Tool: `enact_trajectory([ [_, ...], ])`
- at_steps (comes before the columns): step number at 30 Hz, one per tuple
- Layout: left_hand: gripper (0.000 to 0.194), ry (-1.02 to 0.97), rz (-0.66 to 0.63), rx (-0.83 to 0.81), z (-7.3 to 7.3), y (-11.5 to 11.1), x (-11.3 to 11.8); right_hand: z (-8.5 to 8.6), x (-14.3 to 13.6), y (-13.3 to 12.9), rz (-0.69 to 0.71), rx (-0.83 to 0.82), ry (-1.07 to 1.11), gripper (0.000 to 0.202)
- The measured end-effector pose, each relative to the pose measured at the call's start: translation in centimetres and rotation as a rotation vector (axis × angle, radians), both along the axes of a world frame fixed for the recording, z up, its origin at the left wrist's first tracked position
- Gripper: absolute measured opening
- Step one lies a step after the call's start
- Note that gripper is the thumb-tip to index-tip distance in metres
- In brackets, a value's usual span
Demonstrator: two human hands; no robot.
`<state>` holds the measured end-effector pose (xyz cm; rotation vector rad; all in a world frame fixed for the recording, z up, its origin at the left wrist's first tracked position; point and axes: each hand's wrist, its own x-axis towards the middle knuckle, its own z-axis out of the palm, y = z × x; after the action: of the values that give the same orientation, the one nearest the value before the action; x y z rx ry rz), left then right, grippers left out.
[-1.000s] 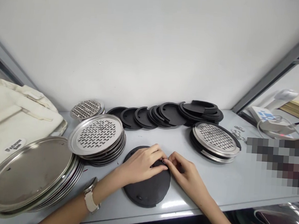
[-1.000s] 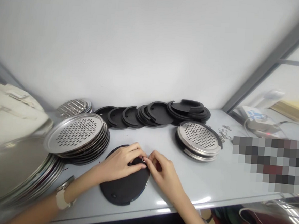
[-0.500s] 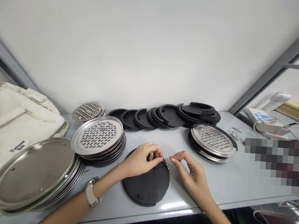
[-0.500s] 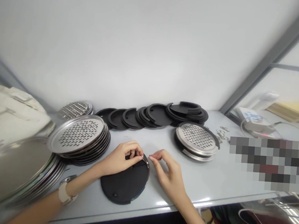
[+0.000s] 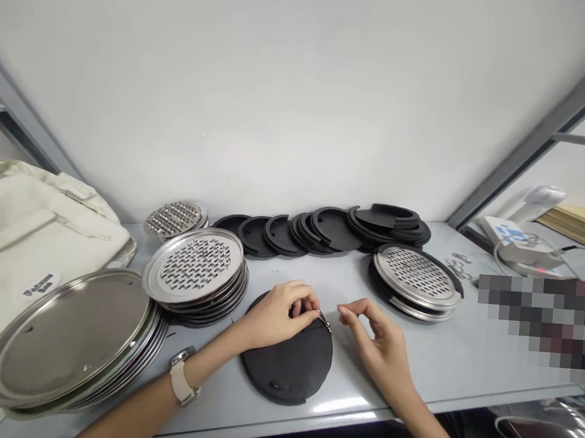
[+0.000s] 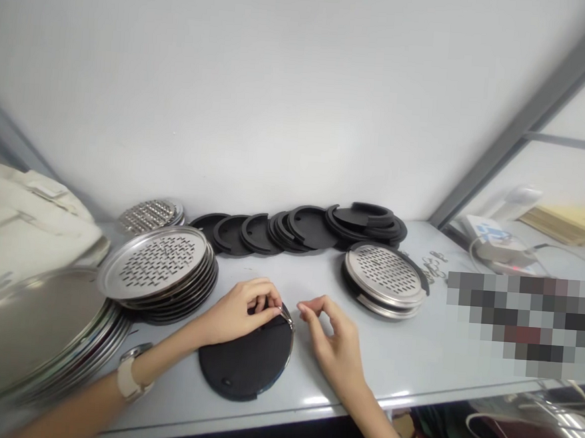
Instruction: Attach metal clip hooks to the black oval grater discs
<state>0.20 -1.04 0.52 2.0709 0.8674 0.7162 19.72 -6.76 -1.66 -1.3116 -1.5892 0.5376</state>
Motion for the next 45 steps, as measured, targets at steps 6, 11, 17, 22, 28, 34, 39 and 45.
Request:
enact_trajectory([
  [6, 0.007, -0.005, -0.015, -0.004, 0.08, -0.02, -0.06, 0.04, -0.22, -0.30, 0.065, 0.034, -0.062, 0.032],
  [11, 0.006, -0.013, -0.011, -0.002, 0.01, -0.02, -0.03, -0.12, -0.16, -0.20, -0.001, 0.064, -0.033, 0.029],
  [17, 0.006, -0.015, -0.009, -0.022, 0.11, -0.03, 0.00, 0.26, 0.05, -0.25, -0.091, 0.046, -0.025, 0.032],
  [22, 0.006, -0.008, -0.001, -0.017, -0.04, 0.01, 0.02, 0.34, -0.02, -0.24, -0.124, 0.071, -0.107, 0.029],
  [28, 0.008, -0.016, -0.015, -0.037, 0.06, -0.01, -0.04, -0.38, -0.20, 0.03, -0.089, 0.138, -0.215, 0.044],
  [34, 0.007, -0.029, -0.015, -0.033, 0.16, -0.04, -0.07, -0.49, -0.23, 0.11, -0.107, 0.086, -0.211, 0.043],
  [39, 0.008, -0.008, -0.006, -0.056, 0.16, -0.07, -0.06, -0.56, -0.26, 0.05, -0.085, 0.109, -0.222, 0.043],
  [45, 0.010, -0.041, 0.008, -0.092, 0.07, 0.04, -0.09, -0.14, -0.36, 0.33, -0.001, 0.087, -0.166, 0.015],
])
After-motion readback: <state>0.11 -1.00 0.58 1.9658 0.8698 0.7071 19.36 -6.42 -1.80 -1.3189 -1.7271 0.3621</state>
